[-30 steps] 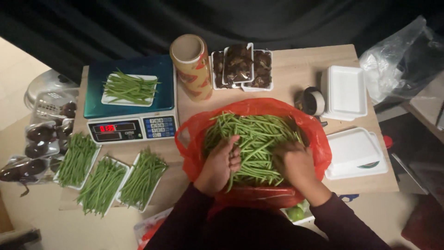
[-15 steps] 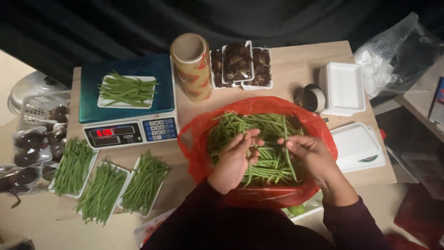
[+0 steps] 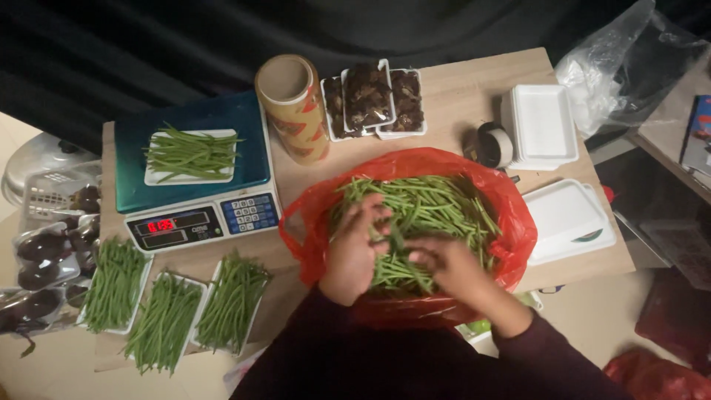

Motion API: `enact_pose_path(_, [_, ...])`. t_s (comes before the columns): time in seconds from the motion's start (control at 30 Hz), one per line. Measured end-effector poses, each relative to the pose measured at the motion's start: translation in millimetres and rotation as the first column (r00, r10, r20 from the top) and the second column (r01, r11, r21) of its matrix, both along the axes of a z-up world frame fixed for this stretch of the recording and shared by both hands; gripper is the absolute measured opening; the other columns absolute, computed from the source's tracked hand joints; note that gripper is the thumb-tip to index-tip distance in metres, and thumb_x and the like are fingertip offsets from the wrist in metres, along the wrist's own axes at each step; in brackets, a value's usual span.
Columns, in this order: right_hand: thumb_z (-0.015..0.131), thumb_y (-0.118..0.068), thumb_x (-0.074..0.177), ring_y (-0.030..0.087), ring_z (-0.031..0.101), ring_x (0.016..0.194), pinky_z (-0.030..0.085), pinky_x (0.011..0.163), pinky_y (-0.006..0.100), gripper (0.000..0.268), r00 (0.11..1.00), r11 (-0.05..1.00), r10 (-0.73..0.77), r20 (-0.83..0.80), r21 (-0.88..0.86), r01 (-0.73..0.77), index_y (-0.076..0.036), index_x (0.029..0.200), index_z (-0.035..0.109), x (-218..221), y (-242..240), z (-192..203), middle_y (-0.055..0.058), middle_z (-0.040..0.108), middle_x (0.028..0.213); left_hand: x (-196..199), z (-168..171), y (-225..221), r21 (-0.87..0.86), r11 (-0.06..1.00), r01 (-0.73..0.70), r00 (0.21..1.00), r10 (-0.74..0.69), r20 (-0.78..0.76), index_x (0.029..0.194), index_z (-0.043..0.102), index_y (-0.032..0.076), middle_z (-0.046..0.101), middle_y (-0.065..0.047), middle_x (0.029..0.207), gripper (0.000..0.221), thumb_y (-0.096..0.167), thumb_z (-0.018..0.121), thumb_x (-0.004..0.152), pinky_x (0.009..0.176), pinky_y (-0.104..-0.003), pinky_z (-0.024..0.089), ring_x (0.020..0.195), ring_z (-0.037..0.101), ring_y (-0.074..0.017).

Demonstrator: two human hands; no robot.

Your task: Weighing and portioning green beans using a digital scale

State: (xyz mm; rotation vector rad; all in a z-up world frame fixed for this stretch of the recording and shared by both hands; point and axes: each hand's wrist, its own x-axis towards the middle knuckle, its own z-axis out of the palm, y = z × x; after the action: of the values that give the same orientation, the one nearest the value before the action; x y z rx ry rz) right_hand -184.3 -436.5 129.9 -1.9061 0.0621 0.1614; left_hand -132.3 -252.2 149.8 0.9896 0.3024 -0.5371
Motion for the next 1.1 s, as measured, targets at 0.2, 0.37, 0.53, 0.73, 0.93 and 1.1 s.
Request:
enact_pose_path(0.2, [0.069,-0.025,0.092,0.041,0.073,0.104,0.057,0.090,0.050,0.023,0.986,0.881,0.139,-0.090,-0.445,-0.165,-0.017,0.109,0.082,17.5,-20.7,-27.3,0.012,0.080,0.106,10.2,-29.3,26.6,0.053,0.969,-0.240,0.969,0.243,-0.042,0.135,0.048,0.005,0.053,-0.006,0.103,0.034,0.028,0.042,0.111,0.058,-0.025,0.035,0.080,0.050,-0.0168])
enact_pose_path(0.37, [0.066,-0.023,0.090,0.036,0.076,0.088,0.061,0.078,0.048,0.017,0.988,0.609,0.139,0.074,-0.793,-0.027,-0.016,0.100,0.079,94.8,-87.4,-120.5,0.011,0.077,0.093,-3.4,-35.0,28.2,0.002,0.972,-0.235,0.972,0.234,-0.031,0.134,0.046,0.003,0.047,-0.006,0.101,0.038,0.033,0.045,0.110,0.058,-0.026,0.033,0.080,0.047,-0.0166])
enact_pose_path(0.53, [0.064,-0.026,0.084,0.040,0.077,0.090,0.059,0.081,0.054,0.028,0.975,0.357,0.144,-0.170,-0.910,-0.211,-0.005,0.091,0.081,124.5,-44.7,-77.5,0.017,0.078,0.084,-12.0,-22.5,29.7,0.062,0.972,-0.228,0.973,0.230,-0.021,0.131,0.049,0.004,0.050,-0.008,0.100,0.034,0.030,0.043,0.110,0.057,-0.025,0.032,0.078,0.048,-0.0168])
enact_pose_path(0.73, [0.070,-0.037,0.090,0.040,0.071,0.096,0.058,0.082,0.050,0.029,0.976,0.518,0.124,0.180,-0.851,0.091,-0.012,0.100,0.079,88.3,-69.3,-37.6,0.016,0.072,0.089,-13.0,-49.3,38.5,0.052,0.982,-0.179,0.979,0.183,-0.086,0.134,0.050,0.004,0.056,-0.011,0.105,0.037,0.030,0.046,0.107,0.054,-0.025,0.034,0.078,0.054,-0.0196])
enact_pose_path(0.93, [0.058,-0.029,0.101,0.036,0.061,0.092,0.047,0.079,0.049,0.020,0.478,0.805,0.454,0.752,-0.576,0.142,-0.018,0.090,0.070,22.0,-8.3,-5.1,0.006,0.067,0.098,-18.9,-95.0,6.3,-0.078,0.988,0.134,0.962,-0.149,-0.228,0.128,0.059,0.016,0.066,-0.010,0.120,0.032,0.036,0.055,0.103,0.061,-0.030,0.044,0.084,0.061,-0.0242])
enact_pose_path(1.1, [0.050,-0.033,0.106,0.031,0.064,0.099,0.049,0.084,0.045,0.028,0.451,0.839,0.428,0.784,-0.529,0.124,-0.021,0.103,0.075,4.1,16.2,-15.4,0.000,0.072,0.109,-23.2,-78.2,-3.9,-0.127,0.975,0.185,0.951,-0.210,-0.226,0.130,0.062,0.018,0.064,-0.004,0.110,0.036,0.043,0.058,0.104,0.072,-0.034,0.051,0.083,0.061,-0.0198])
